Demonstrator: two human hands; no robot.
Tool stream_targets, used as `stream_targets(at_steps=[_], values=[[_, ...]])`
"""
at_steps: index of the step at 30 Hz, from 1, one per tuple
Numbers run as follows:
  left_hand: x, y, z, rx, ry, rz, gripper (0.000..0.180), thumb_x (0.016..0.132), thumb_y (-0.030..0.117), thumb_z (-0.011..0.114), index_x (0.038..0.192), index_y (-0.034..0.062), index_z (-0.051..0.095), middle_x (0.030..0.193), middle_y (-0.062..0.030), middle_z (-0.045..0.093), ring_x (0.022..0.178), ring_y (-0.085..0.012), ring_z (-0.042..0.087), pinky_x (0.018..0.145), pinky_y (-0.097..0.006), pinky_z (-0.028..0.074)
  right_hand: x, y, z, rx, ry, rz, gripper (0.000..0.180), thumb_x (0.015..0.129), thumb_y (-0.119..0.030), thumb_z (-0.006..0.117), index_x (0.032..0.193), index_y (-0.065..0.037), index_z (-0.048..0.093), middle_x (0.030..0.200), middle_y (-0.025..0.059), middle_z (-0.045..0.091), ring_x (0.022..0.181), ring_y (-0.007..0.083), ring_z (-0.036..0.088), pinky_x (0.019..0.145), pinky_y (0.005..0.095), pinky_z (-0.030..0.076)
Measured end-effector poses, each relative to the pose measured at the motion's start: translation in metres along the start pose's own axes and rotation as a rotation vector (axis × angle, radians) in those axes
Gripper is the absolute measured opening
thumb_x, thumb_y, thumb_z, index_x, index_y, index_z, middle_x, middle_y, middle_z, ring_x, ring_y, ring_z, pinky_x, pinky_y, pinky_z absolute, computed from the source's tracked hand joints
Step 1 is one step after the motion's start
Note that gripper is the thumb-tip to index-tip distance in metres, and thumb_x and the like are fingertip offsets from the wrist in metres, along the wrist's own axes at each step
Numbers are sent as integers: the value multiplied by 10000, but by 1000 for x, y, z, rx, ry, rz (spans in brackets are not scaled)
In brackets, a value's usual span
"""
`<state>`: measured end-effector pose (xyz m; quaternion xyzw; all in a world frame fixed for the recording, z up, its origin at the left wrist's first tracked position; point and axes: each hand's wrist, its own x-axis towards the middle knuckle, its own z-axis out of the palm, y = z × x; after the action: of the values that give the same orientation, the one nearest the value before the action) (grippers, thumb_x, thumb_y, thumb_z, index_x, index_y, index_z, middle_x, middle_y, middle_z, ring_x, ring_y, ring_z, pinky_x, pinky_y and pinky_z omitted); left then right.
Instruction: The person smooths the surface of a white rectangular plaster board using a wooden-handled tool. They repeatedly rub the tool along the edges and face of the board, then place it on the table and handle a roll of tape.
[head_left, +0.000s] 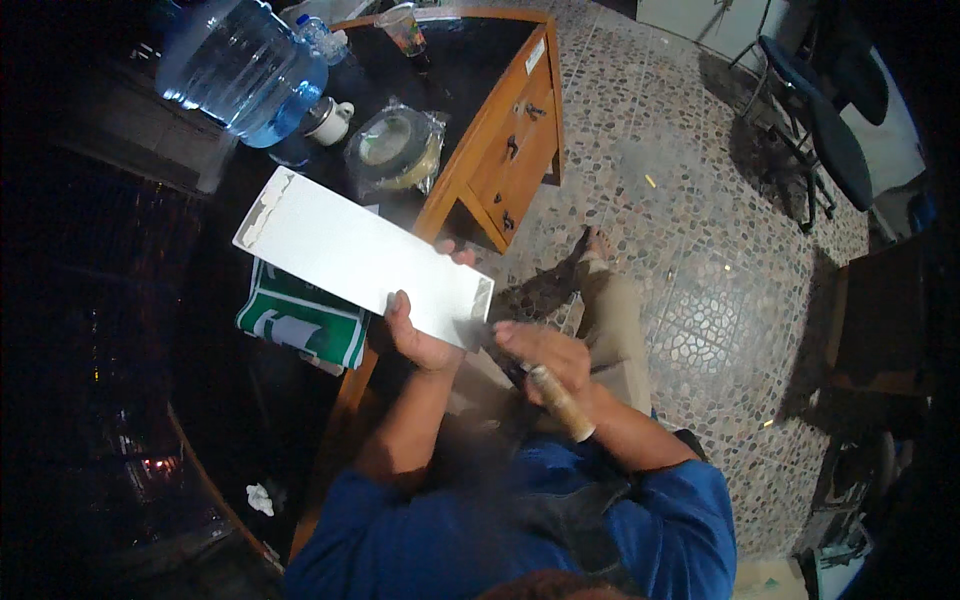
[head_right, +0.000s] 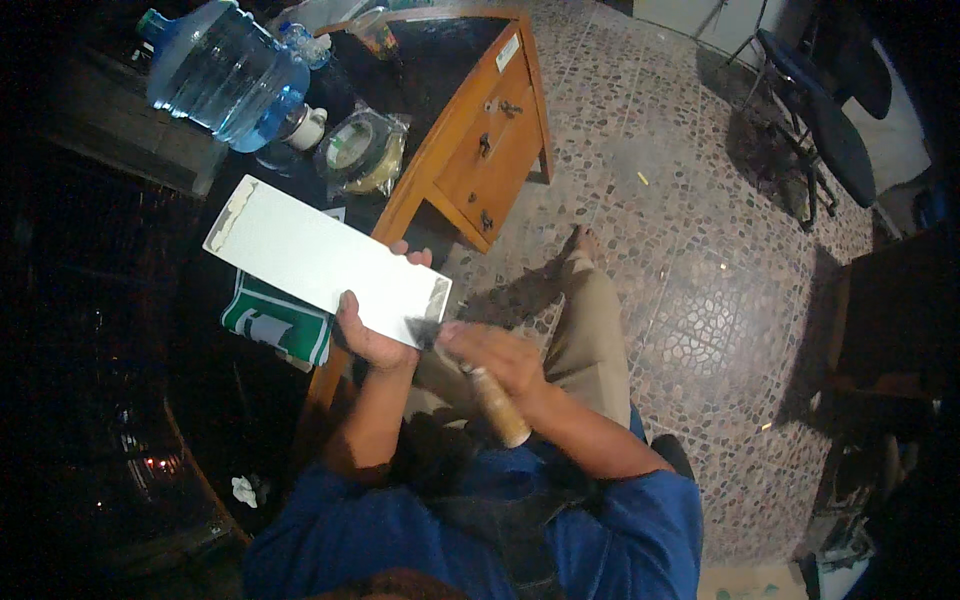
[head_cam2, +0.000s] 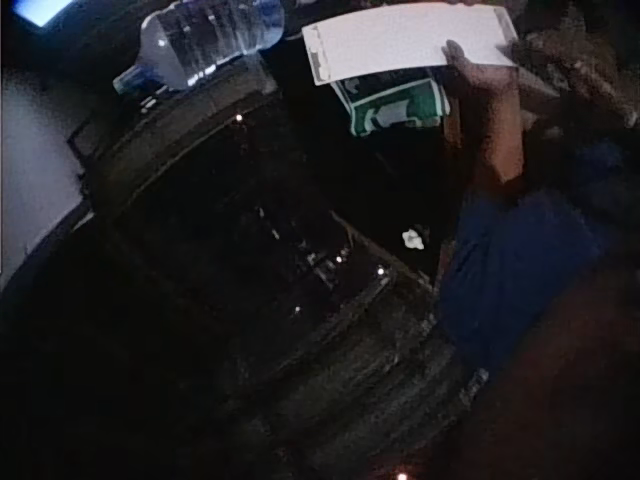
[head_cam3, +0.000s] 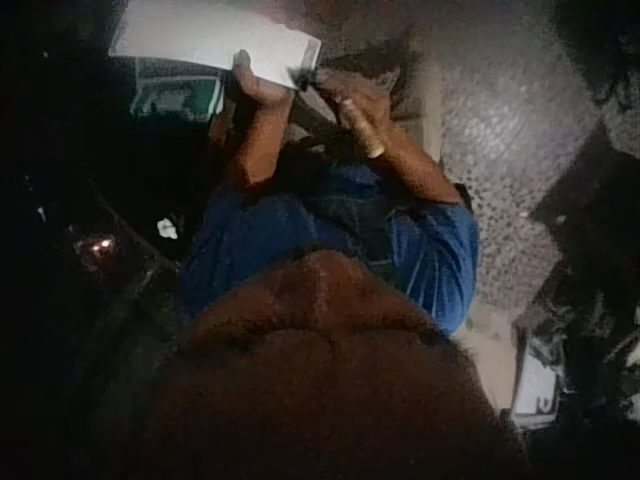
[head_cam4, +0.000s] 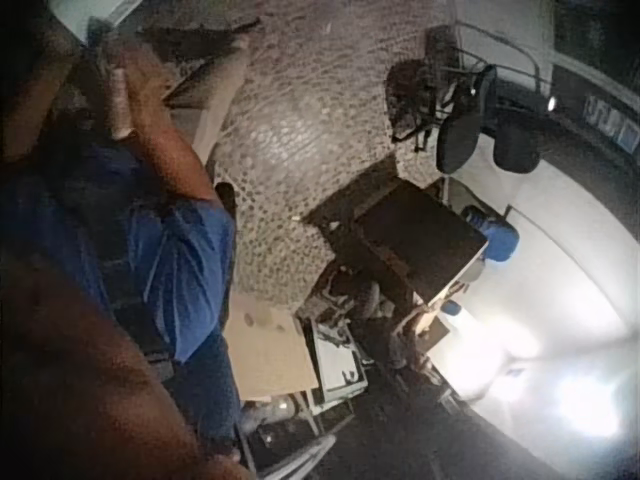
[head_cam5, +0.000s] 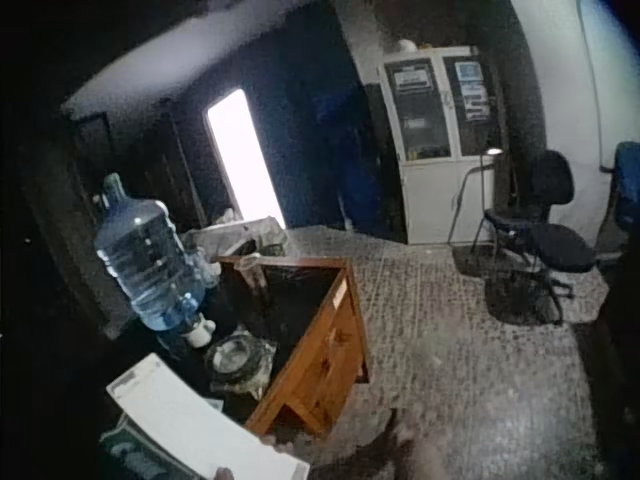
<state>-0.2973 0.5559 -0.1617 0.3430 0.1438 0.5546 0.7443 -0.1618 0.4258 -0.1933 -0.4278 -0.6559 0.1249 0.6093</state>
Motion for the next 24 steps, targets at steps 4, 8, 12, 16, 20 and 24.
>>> stream_targets(at_steps=[4,8,12,16,20,24], values=[[4,-2,-1,18,6,23,773,914,540,542,1430,-14,389,1287,-243,555,1145,-386,603,1120,-539,396,-18,22,11,-28,57,278,432,950,-216,584,1316,11,623,1239,201,681,1094,320,680,950,412,525],[0,-3,-4,70,35,39,773,913,530,553,1431,-18,387,1295,-238,552,1144,-384,605,1090,-537,431,-28,25,23,33,8,156,415,954,-200,591,1304,21,624,1163,178,707,1025,352,674,895,454,519],[-5,0,-12,-117,-77,42,778,918,508,559,1446,-31,368,1349,-236,528,1197,-379,589,1069,-522,459,-26,53,16,114,398,841,285,938,-254,723,976,23,666,827,66,661,691,139,573,603,312,447],[-9,-8,-12,126,-38,112,786,926,476,556,1476,-36,325,1449,-245,458,1319,-376,526,1060,-494,480,-21,46,5,237,356,1153,339,922,-277,767,737,-11,664,667,-2,606,570,68,463,524,266,372],[-20,-12,-7,300,-64,183,826,918,483,555,1506,-27,277,1493,-246,407,1350,-357,496,1092,-498,451,0,20,21,848,573,1184,239,958,-223,724,806,-47,669,769,27,659,643,134,612,605,341,568],[-32,-8,2,445,-89,183,889,872,475,579,1531,-18,244,1535,-238,355,1412,-357,418,1161,-501,358,-6,21,20,1037,491,1174,218,981,-204,682,915,2,706,860,79,730,731,157,696,634,323,568]])
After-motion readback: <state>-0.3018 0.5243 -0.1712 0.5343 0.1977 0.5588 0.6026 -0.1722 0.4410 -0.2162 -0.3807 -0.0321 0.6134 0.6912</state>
